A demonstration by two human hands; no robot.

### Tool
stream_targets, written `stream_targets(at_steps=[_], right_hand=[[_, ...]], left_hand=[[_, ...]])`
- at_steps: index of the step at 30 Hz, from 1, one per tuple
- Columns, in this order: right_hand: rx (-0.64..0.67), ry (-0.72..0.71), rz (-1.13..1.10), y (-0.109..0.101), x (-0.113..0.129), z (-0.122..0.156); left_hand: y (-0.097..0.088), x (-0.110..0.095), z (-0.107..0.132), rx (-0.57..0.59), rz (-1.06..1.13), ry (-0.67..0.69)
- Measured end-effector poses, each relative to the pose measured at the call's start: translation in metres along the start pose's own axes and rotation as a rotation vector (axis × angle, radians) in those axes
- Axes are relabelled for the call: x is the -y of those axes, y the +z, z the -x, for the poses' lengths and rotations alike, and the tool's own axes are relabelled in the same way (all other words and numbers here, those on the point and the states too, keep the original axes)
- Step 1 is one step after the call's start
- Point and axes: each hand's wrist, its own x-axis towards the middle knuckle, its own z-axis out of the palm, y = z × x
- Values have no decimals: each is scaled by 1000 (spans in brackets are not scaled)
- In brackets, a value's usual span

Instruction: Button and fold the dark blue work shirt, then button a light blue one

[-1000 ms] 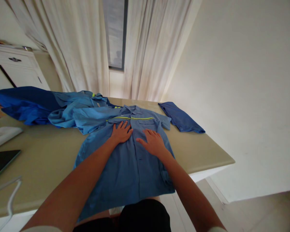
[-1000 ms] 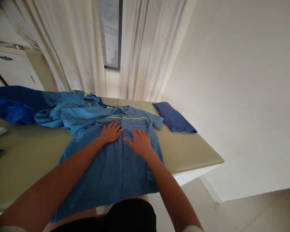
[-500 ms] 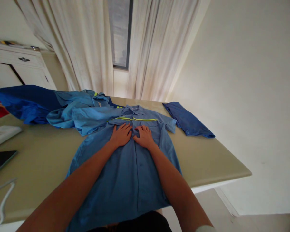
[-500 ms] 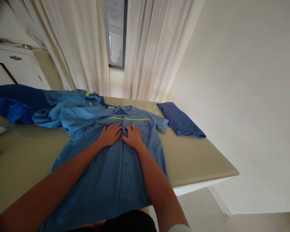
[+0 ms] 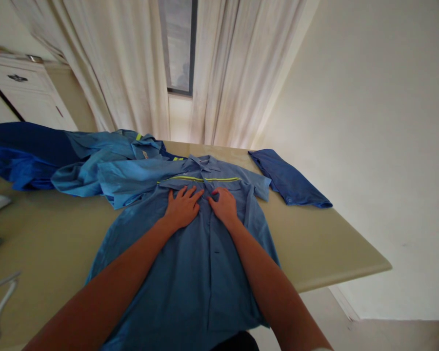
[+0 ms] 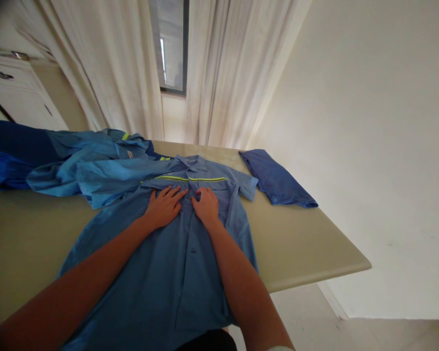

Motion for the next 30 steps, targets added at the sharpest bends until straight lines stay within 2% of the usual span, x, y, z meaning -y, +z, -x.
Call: stream_targets(at_steps=[5,7,13,18,22,26,30], right_hand=[[-60,76,-74,1,-4,-2],[-66,91,-126,0,-5,-4],[-16,72,-344,-5,-13,-8],[-32,163,-525,-4,-14,-6],[8,47,-495,-2,-7,-3],[16,-133,-314,-1,1,1],[12,-164,-215,1,3,3]], left_hand=[[-3,2,0,-23,34,223],[-5,2,-1,-45,47,238],[-12,-2,-5,-5,66,134],[-10,-17,-2,-14,74,-31],[-11,-24,-1,-58,108,-58],[-13,-21,-6,-84,158,-63],[-11,-17,-11,-73,115,-22]])
